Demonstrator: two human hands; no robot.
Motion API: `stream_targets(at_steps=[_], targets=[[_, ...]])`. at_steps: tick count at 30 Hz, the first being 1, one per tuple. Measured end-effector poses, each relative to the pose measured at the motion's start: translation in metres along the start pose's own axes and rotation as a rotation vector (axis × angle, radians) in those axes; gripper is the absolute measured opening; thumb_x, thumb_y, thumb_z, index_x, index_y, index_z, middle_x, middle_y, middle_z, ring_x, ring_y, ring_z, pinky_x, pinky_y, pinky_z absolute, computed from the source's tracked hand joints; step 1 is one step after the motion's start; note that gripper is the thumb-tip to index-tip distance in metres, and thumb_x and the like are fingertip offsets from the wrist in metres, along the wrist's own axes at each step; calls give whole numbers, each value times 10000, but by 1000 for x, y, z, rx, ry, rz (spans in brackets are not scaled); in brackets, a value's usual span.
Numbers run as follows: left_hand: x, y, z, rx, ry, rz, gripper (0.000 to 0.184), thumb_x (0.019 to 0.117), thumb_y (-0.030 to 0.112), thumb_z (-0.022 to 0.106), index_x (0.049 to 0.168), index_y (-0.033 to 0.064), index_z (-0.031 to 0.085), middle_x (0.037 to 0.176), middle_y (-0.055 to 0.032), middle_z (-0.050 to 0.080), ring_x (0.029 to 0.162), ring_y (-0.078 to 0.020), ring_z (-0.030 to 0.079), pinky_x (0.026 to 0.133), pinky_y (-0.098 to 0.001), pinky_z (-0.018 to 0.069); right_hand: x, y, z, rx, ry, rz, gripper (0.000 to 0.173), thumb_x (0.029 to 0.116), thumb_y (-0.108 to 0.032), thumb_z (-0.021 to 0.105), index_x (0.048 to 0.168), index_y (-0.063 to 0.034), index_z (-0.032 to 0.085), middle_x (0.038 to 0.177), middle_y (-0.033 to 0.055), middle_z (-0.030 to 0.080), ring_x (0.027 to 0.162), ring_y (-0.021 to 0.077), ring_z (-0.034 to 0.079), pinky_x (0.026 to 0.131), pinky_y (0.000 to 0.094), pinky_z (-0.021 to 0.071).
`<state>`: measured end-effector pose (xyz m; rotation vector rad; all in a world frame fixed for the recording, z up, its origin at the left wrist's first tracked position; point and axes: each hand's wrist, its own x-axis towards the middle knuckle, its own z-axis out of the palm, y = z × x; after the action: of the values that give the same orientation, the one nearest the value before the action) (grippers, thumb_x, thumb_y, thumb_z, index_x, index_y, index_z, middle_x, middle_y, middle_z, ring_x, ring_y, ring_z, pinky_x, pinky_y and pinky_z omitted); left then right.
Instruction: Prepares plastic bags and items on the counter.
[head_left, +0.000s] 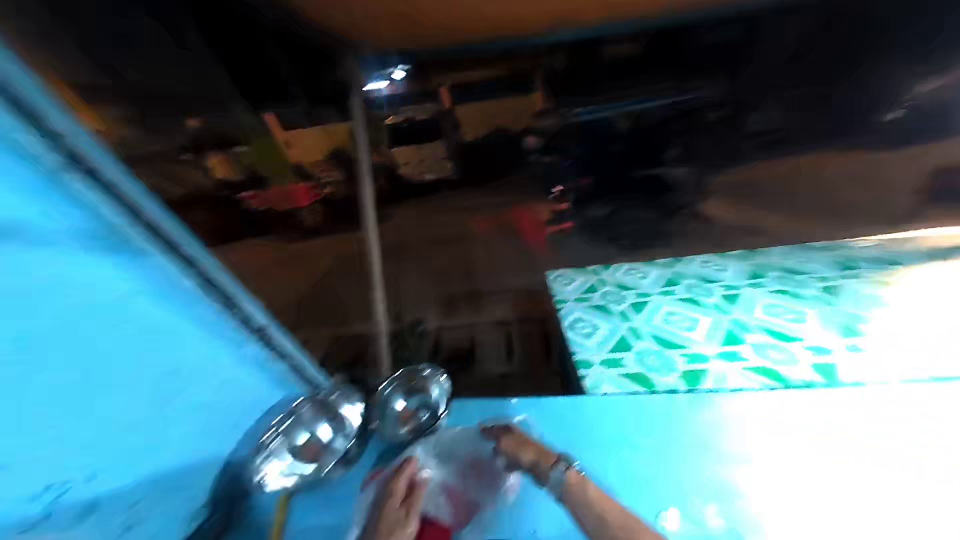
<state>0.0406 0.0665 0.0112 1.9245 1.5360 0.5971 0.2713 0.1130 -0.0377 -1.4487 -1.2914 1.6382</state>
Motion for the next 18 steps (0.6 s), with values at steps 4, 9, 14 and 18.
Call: stream_targets(at_steps=[4,9,14,18], targets=[[13,-3,-5,-131,109,-59,391,1057,197,440,1283,-70,613,1167,-221,676,1103,-263,655,1004,-441,514,9,24,-12,-33,-62,17,458,1049,-230,552,1423,33,533,1358,248,598,1193,345,624,984,526,525],[17,7,-20,-479,284,-140,388,1049,238,456,1283,-38,595,1095,-141,654,972,-169,657,819,-374,575,13,56,-27,-477,-155,-87,561,902,-192,752,1388,31,584,1311,257,643,1203,371,639,1071,539,483],[13,42,-60,-777,388,-187,388,1070,157,425,1404,-37,465,1073,-119,660,863,-161,697,721,-346,610,-2,55,-25,-377,-267,-43,541,927,-155,721,1400,56,564,1408,270,576,1232,362,628,1061,508,499],[9,58,-76,-871,383,-148,365,1080,122,400,1402,-37,461,1077,-133,673,898,-202,715,759,-392,631,-23,26,-15,-96,-326,-252,453,866,-85,733,1292,12,614,1168,119,713,1030,184,705,925,398,587]])
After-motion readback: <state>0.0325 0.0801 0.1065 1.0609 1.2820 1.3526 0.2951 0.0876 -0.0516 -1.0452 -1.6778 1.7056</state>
